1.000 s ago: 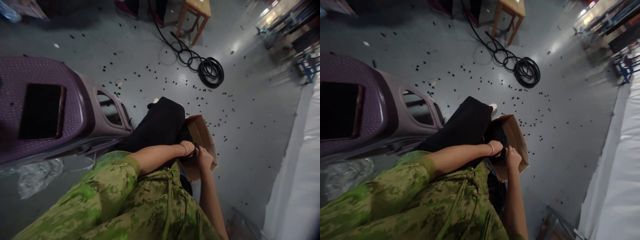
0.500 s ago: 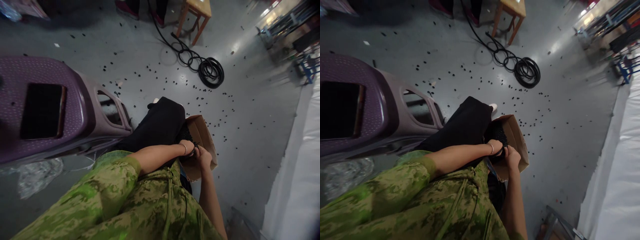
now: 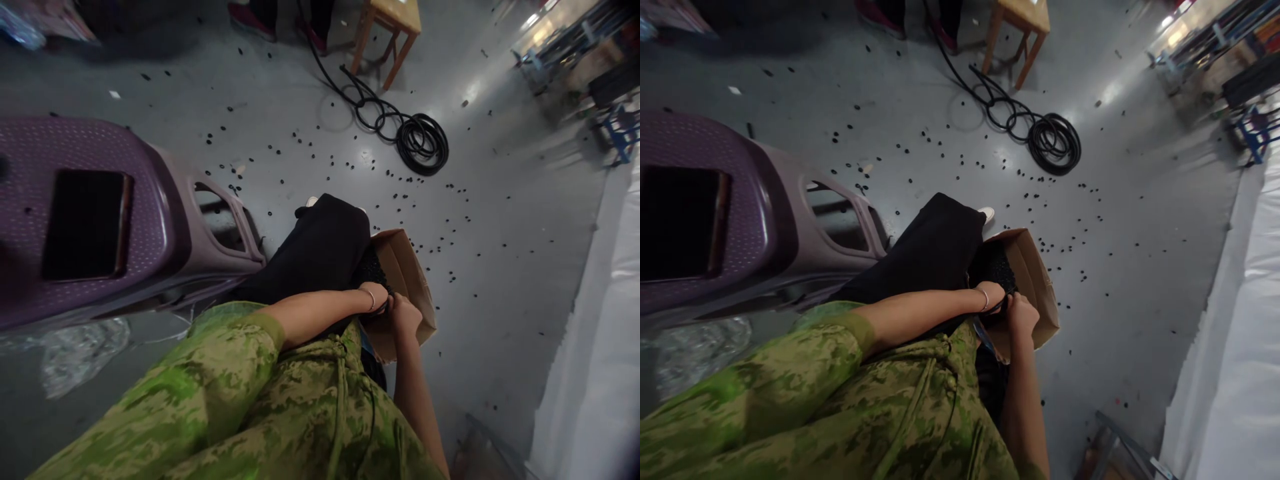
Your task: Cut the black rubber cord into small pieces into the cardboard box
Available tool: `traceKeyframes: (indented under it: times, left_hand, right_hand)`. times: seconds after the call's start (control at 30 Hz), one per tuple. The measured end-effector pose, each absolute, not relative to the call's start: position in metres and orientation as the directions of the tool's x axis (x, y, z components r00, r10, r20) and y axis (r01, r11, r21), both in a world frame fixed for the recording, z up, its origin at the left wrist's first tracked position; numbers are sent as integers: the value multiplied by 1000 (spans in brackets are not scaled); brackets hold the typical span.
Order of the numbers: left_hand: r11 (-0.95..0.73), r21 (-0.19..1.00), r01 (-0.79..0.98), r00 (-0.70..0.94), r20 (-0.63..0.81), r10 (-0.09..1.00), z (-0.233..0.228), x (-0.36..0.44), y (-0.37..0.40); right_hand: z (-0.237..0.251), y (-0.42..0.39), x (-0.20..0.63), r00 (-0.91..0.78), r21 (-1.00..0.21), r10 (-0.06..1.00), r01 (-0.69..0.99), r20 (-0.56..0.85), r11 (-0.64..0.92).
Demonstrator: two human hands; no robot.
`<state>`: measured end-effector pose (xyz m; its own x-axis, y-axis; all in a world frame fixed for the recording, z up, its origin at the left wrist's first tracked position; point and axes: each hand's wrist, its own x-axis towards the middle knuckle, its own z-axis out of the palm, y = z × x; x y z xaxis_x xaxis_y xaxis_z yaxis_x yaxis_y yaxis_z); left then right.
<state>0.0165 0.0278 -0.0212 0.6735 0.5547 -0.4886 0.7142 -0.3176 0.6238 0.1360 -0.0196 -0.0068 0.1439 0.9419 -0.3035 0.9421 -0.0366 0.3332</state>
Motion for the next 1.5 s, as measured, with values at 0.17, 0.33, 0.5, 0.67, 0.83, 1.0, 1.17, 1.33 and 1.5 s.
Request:
traceKeyframes:
  times: [0.17,0.33,0.5,0.67,0.83,1.0,1.17,1.33,1.5]
  left_hand:
    - [-191,632,751,605,-544,582,-14,11,31]
    - [-69,625,778,538,-604,588,-5,7,37]
    - [-139,682,718,580,-476,661,-3,6,34]
    - [-282,704,652,663,-348,663,-2,5,30]
    - [-367,703,610,703,-266,660,-4,5,29]
    - [-400,701,590,730,-252,636,-6,4,27]
    - [-452,675,583,747,-227,625,-2,3,26]
    - [-531,632,564,779,-196,595,4,2,25]
    - [-560,619,550,796,-185,577,2,3,26]
  right_hand:
    - [-7,-14,123,149,352,946,935,-288,-40]
    - [-11,-12,134,207,-24,947,975,-245,-219]
    - [-16,-20,166,154,-621,950,726,-271,-295]
    - [-11,-27,185,149,-797,881,381,-449,-470]
    - [-5,-29,186,162,-807,873,334,-461,-488]
    - [3,-27,187,89,-770,877,443,-473,-460]
    - [9,-25,191,71,-736,850,466,-522,-491]
    - [7,-26,196,59,-747,857,461,-512,-478]
    - [2,-25,195,83,-738,860,476,-503,-478]
